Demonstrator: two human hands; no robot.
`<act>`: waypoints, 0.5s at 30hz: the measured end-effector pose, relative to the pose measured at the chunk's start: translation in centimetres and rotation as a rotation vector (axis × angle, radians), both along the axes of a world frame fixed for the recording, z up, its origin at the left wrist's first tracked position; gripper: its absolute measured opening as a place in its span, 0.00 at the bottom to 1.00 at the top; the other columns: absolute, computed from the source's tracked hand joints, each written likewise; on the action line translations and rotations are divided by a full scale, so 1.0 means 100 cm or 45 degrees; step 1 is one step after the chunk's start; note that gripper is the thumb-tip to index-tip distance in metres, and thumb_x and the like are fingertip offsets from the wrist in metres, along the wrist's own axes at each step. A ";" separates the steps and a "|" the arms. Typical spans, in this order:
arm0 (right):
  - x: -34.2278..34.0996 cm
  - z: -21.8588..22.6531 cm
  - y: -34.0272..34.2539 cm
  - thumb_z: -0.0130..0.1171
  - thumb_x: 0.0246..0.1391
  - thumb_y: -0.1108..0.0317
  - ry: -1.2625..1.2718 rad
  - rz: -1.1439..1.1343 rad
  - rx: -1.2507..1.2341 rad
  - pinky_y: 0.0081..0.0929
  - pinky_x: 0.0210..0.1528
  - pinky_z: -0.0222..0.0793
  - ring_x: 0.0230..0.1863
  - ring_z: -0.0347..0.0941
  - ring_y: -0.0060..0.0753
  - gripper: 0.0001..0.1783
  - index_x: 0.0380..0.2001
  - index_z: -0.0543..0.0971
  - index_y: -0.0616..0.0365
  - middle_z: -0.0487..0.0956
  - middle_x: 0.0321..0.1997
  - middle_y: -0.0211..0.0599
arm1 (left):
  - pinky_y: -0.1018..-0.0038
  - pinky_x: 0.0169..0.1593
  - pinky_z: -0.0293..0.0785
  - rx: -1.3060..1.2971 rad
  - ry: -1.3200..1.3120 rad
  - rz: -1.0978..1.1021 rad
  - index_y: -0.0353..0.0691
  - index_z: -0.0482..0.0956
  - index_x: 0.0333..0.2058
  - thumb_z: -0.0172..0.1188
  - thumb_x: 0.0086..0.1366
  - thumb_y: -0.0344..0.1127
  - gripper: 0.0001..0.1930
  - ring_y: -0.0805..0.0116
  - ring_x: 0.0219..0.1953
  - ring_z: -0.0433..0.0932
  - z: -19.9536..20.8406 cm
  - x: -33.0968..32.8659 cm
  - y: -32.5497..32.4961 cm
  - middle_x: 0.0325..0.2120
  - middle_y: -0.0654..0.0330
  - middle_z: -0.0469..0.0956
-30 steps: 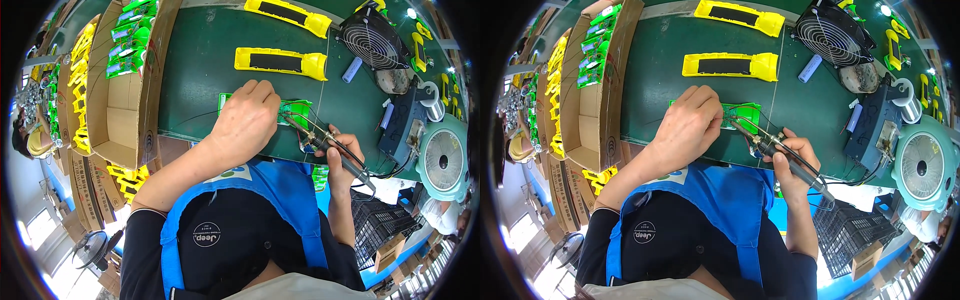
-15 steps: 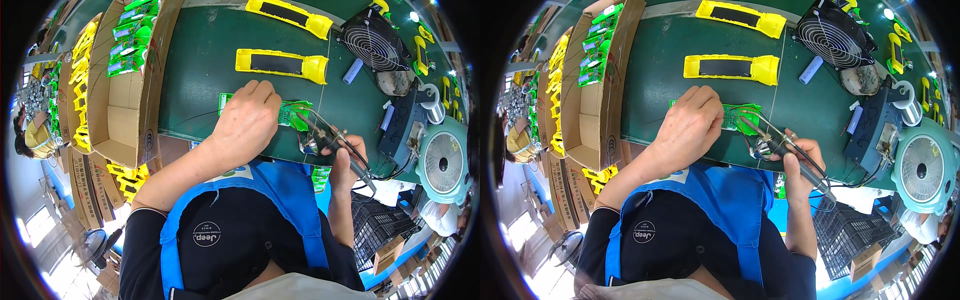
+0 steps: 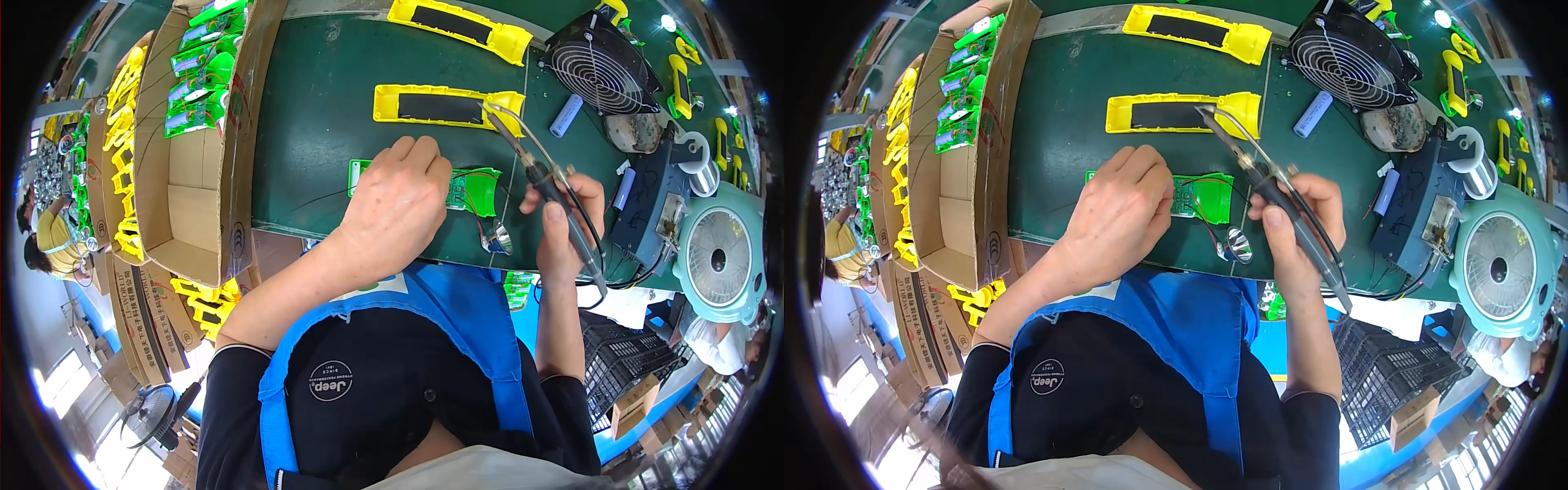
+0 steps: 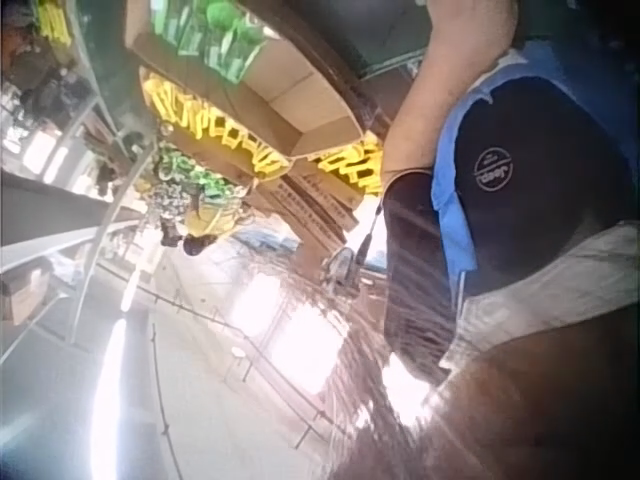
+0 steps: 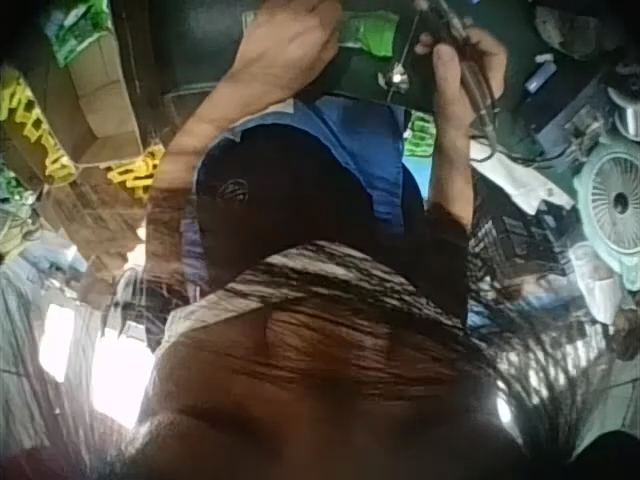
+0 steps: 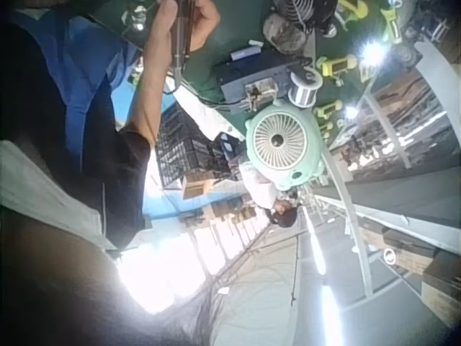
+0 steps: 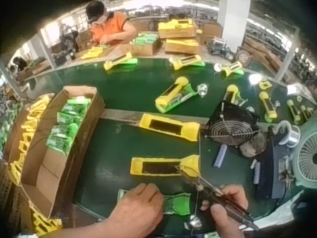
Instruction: Soldering wires to circuit boards and assembling components into flashlight casings on a production line.
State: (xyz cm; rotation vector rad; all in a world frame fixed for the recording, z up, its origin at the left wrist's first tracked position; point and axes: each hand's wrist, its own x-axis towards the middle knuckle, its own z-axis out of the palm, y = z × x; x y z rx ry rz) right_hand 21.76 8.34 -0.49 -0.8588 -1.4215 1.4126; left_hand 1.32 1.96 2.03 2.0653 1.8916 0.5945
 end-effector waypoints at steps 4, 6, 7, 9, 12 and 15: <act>0.003 0.001 0.006 0.58 0.56 0.70 0.006 0.041 0.037 0.25 0.41 0.73 0.33 0.77 0.29 0.16 0.44 0.66 0.62 0.78 0.34 0.44 | 0.64 0.38 0.71 -0.137 -0.095 -0.067 0.36 0.71 0.26 0.60 0.47 0.21 0.08 0.53 0.35 0.72 0.008 -0.026 -0.007 0.30 0.55 0.70; 0.009 0.000 0.007 0.57 0.57 0.68 0.005 0.055 0.094 0.26 0.42 0.72 0.35 0.78 0.32 0.17 0.44 0.65 0.62 0.78 0.36 0.45 | 0.64 0.41 0.71 -0.126 -0.205 -0.127 0.38 0.72 0.27 0.62 0.47 0.23 0.09 0.53 0.38 0.73 0.019 -0.042 -0.004 0.33 0.56 0.71; 0.006 0.000 0.006 0.57 0.57 0.68 -0.014 0.038 0.107 0.26 0.42 0.72 0.35 0.78 0.32 0.17 0.45 0.64 0.61 0.78 0.36 0.46 | 0.64 0.40 0.71 0.042 -0.145 -0.173 0.38 0.73 0.27 0.62 0.47 0.23 0.09 0.54 0.37 0.73 0.019 -0.039 0.000 0.33 0.57 0.72; -0.002 0.001 0.012 0.56 0.58 0.67 -0.041 0.031 0.143 0.29 0.46 0.71 0.37 0.79 0.34 0.17 0.46 0.63 0.61 0.78 0.38 0.47 | 0.65 0.39 0.67 0.168 0.051 -0.369 0.39 0.74 0.27 0.59 0.47 0.29 0.06 0.59 0.37 0.71 0.023 -0.023 0.013 0.33 0.58 0.72; -0.017 -0.001 0.021 0.54 0.60 0.68 0.004 0.048 0.125 0.29 0.47 0.71 0.41 0.79 0.37 0.15 0.46 0.63 0.61 0.78 0.39 0.46 | 0.69 0.38 0.61 0.142 0.198 -0.636 0.38 0.75 0.25 0.54 0.49 0.35 0.07 0.64 0.38 0.67 0.012 0.006 0.025 0.28 0.59 0.68; -0.019 -0.004 0.027 0.55 0.60 0.68 0.024 0.089 0.204 0.28 0.46 0.71 0.42 0.79 0.37 0.16 0.47 0.64 0.61 0.78 0.41 0.45 | 0.70 0.38 0.60 0.210 0.276 -0.700 0.38 0.75 0.24 0.54 0.49 0.35 0.07 0.65 0.38 0.67 -0.008 0.010 0.029 0.29 0.60 0.69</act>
